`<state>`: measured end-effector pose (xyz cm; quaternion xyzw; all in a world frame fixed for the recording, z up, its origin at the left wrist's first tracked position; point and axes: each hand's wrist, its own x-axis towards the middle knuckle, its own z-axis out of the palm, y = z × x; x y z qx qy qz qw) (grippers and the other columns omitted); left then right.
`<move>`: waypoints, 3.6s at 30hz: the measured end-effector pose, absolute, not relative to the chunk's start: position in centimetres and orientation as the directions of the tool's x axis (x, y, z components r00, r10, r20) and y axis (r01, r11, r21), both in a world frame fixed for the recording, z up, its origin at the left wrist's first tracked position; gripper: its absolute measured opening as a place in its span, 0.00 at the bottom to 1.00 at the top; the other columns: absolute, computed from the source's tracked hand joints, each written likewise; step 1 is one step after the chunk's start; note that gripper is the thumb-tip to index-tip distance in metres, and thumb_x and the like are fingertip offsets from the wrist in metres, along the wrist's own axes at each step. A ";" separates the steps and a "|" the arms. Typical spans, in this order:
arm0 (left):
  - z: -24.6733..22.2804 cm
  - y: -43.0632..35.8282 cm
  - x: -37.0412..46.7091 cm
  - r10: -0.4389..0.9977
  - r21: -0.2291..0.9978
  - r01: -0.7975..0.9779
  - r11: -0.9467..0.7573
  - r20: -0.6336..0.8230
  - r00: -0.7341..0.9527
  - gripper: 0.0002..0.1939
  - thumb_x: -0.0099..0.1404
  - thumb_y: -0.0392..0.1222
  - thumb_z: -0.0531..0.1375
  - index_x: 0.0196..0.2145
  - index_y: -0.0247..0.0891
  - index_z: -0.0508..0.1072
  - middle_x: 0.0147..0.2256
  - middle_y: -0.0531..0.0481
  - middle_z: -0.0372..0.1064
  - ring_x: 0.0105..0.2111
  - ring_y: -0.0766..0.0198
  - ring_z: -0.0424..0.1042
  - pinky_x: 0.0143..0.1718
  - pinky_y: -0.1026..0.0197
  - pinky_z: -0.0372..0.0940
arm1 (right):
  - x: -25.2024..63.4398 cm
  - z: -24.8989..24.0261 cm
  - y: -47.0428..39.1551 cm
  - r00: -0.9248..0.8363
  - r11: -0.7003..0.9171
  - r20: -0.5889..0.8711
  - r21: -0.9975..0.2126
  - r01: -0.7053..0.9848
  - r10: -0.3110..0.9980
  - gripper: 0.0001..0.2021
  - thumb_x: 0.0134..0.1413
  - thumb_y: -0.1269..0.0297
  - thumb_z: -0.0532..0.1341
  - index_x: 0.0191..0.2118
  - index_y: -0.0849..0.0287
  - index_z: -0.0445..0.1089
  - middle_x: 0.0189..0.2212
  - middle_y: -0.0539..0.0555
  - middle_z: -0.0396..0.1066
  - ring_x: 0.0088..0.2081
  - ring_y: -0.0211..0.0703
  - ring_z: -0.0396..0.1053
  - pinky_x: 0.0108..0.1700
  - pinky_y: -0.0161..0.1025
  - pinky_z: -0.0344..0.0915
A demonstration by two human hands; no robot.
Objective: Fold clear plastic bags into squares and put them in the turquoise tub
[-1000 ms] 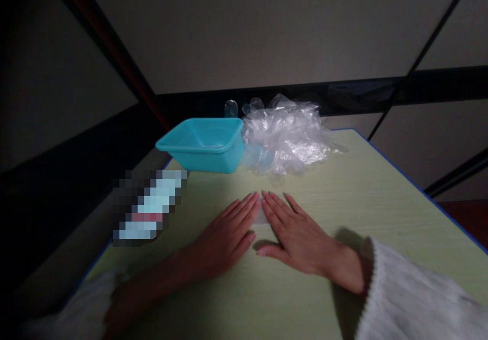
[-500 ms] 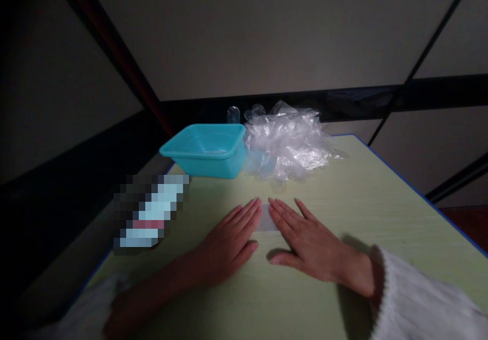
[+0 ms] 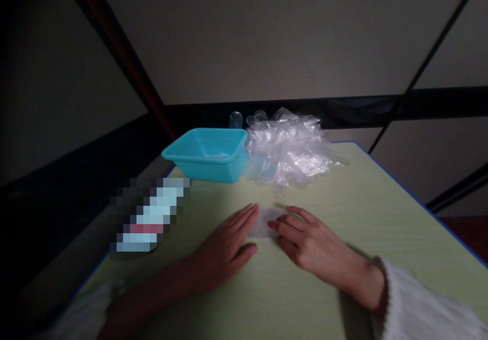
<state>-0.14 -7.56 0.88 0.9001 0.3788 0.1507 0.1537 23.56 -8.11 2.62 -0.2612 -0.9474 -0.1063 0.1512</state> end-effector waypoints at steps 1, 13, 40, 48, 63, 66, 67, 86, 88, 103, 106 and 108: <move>0.9 -7.6 -0.1 0.728 0.379 0.642 -0.666 0.145 0.670 0.32 0.65 0.40 0.52 0.63 0.28 0.48 0.64 0.35 0.45 0.65 0.55 0.43 0.63 0.49 0.47 | 23.5 2.6 -8.1 -0.820 0.837 0.340 0.140 0.529 0.461 0.11 0.63 0.71 0.52 0.39 0.58 0.73 0.47 0.52 0.72 0.48 0.45 0.69 0.57 0.50 0.61; 0.8 -7.5 -0.1 0.727 0.378 0.647 -0.662 0.114 0.677 0.34 0.63 0.40 0.53 0.63 0.25 0.48 0.64 0.33 0.44 0.65 0.55 0.43 0.64 0.49 0.46 | 23.2 2.6 -8.4 -0.820 0.812 0.340 0.213 0.544 0.460 0.11 0.61 0.73 0.53 0.35 0.59 0.73 0.42 0.54 0.74 0.45 0.47 0.69 0.57 0.52 0.60; 1.9 -6.3 0.7 0.904 0.991 0.072 0.113 -0.133 0.406 0.10 0.52 0.43 0.60 0.24 0.32 0.69 0.23 0.51 0.68 0.24 0.68 0.65 0.29 0.65 0.59 | 21.7 2.6 -8.4 -0.248 0.243 0.233 -0.970 0.010 0.940 0.15 0.50 0.66 0.65 0.45 0.51 0.67 0.26 0.47 0.71 0.22 0.31 0.62 0.21 0.27 0.56; 1.7 -6.5 1.0 0.905 0.994 0.005 0.112 -0.104 0.412 0.08 0.54 0.41 0.60 0.27 0.32 0.68 0.25 0.51 0.68 0.26 0.68 0.66 0.29 0.66 0.60 | 21.6 2.3 -7.9 -0.207 0.228 0.194 -0.961 0.154 0.959 0.10 0.49 0.62 0.64 0.38 0.53 0.78 0.29 0.52 0.77 0.24 0.36 0.66 0.23 0.30 0.62; 1.8 -7.1 1.0 0.959 0.989 0.096 -0.112 0.082 0.273 0.07 0.53 0.32 0.62 0.31 0.34 0.79 0.34 0.48 0.75 0.32 0.65 0.73 0.32 0.67 0.65 | 21.8 2.5 -7.7 -0.251 0.252 0.191 -0.937 0.243 0.949 0.11 0.50 0.61 0.64 0.40 0.53 0.78 0.29 0.52 0.77 0.26 0.38 0.69 0.23 0.31 0.65; 2.3 -7.2 1.0 0.963 0.992 0.105 -0.064 0.034 0.269 0.10 0.53 0.32 0.62 0.34 0.34 0.80 0.30 0.49 0.76 0.28 0.66 0.72 0.29 0.68 0.64 | 21.8 2.5 -7.7 -0.266 0.260 0.191 -0.931 0.255 0.945 0.12 0.51 0.60 0.63 0.41 0.52 0.77 0.32 0.53 0.78 0.32 0.42 0.71 0.28 0.34 0.69; 2.5 -7.2 1.0 0.963 0.993 0.105 -0.048 0.018 0.271 0.10 0.53 0.33 0.63 0.35 0.34 0.80 0.28 0.50 0.75 0.27 0.67 0.71 0.28 0.68 0.64 | 21.8 2.5 -7.7 -0.267 0.261 0.192 -0.931 0.254 0.944 0.12 0.51 0.60 0.63 0.42 0.52 0.77 0.34 0.53 0.78 0.33 0.43 0.71 0.29 0.35 0.69; 3.2 -7.1 0.8 0.944 0.992 0.064 0.106 -0.121 0.308 0.36 0.52 0.33 0.63 0.59 0.37 0.62 0.18 0.59 0.63 0.18 0.74 0.56 0.21 0.72 0.50 | 21.6 2.6 -8.1 -0.276 0.189 0.123 -0.955 0.229 0.953 0.25 0.53 0.64 0.61 0.58 0.52 0.62 0.14 0.42 0.59 0.17 0.31 0.43 0.16 0.29 0.44; 3.2 -7.2 0.9 0.953 0.994 0.045 0.098 -0.107 0.284 0.36 0.51 0.33 0.63 0.59 0.37 0.63 0.19 0.60 0.63 0.18 0.75 0.56 0.21 0.72 0.50 | 21.6 2.6 -8.1 -0.256 0.189 0.126 -0.953 0.237 0.958 0.25 0.53 0.64 0.61 0.58 0.54 0.63 0.13 0.42 0.58 0.17 0.31 0.43 0.15 0.29 0.44; 2.3 -7.0 0.7 0.933 0.998 0.058 0.025 -0.044 0.357 0.16 0.52 0.38 0.65 0.40 0.33 0.78 0.37 0.45 0.76 0.34 0.60 0.74 0.34 0.63 0.67 | 21.5 2.8 -8.0 -0.295 0.199 0.143 -0.965 0.169 0.945 0.14 0.50 0.63 0.63 0.45 0.50 0.75 0.41 0.52 0.77 0.38 0.43 0.73 0.36 0.37 0.72; 2.0 -7.0 0.7 0.928 0.996 0.055 0.068 -0.083 0.362 0.19 0.52 0.38 0.65 0.43 0.33 0.77 0.33 0.46 0.76 0.30 0.61 0.73 0.30 0.64 0.66 | 21.3 2.9 -8.1 -0.306 0.187 0.137 -0.972 0.142 0.942 0.13 0.50 0.64 0.64 0.43 0.50 0.76 0.40 0.52 0.77 0.38 0.43 0.73 0.37 0.36 0.71; 1.9 -7.0 0.7 0.925 0.995 0.059 0.081 -0.097 0.369 0.19 0.52 0.38 0.65 0.43 0.33 0.77 0.32 0.47 0.76 0.29 0.62 0.73 0.29 0.65 0.65 | 21.3 2.9 -8.2 -0.308 0.183 0.135 -0.974 0.133 0.942 0.12 0.49 0.65 0.64 0.42 0.50 0.76 0.39 0.52 0.77 0.35 0.42 0.73 0.34 0.35 0.71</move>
